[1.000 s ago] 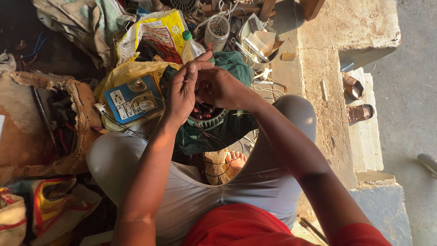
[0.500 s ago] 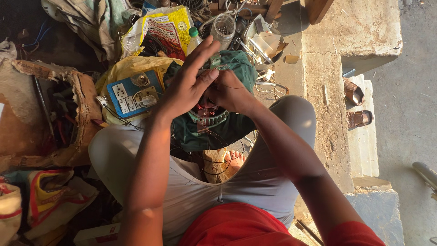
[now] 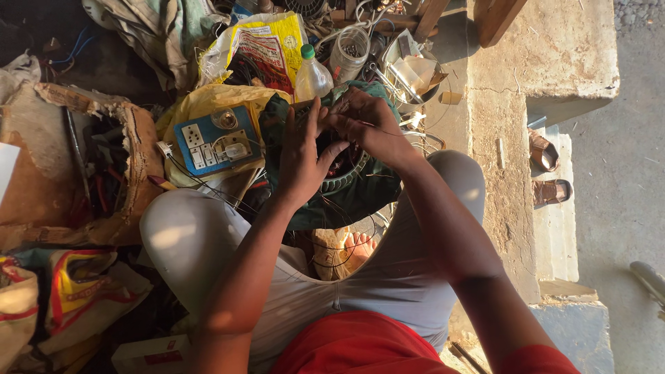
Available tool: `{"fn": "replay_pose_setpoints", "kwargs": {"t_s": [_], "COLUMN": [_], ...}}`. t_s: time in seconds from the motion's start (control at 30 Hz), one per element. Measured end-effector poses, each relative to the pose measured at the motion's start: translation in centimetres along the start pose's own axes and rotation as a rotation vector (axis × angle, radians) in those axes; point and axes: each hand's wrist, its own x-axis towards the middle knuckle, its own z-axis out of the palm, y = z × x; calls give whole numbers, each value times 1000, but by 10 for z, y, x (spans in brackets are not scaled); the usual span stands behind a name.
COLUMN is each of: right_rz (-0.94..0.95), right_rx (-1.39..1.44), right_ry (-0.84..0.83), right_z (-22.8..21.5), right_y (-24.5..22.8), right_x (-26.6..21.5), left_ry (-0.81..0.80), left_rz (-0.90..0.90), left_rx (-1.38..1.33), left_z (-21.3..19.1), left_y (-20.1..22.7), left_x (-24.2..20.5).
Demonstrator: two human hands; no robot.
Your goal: The person is sitting on the floor and working on a motor, manipulating wires and components with their hands. They are adjusting and connecting wires within the motor assembly.
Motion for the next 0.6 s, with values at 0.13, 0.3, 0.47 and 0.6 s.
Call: {"fn": "replay_pose_setpoints", "kwargs": {"t_s": [0.13,0.3,0.47,0.6], "right_rz": [-10,259,273,165], "right_rx": [-12,529,698,-646], "right_ry": [49,164,179,-34], "right_z": [2,-3,-2,-26], "right_y": [0,7,1,-35], "right_x": [-1,4,2,-25], "left_ry": [-60,110,171,150], "left_rz": [-70,-27,-76,-95], "left_rx": [-10,231,238,174], "left_z": [-1,13,17,16], "left_y": [-3,2,6,5], "left_x": [8,4,4,8]}}
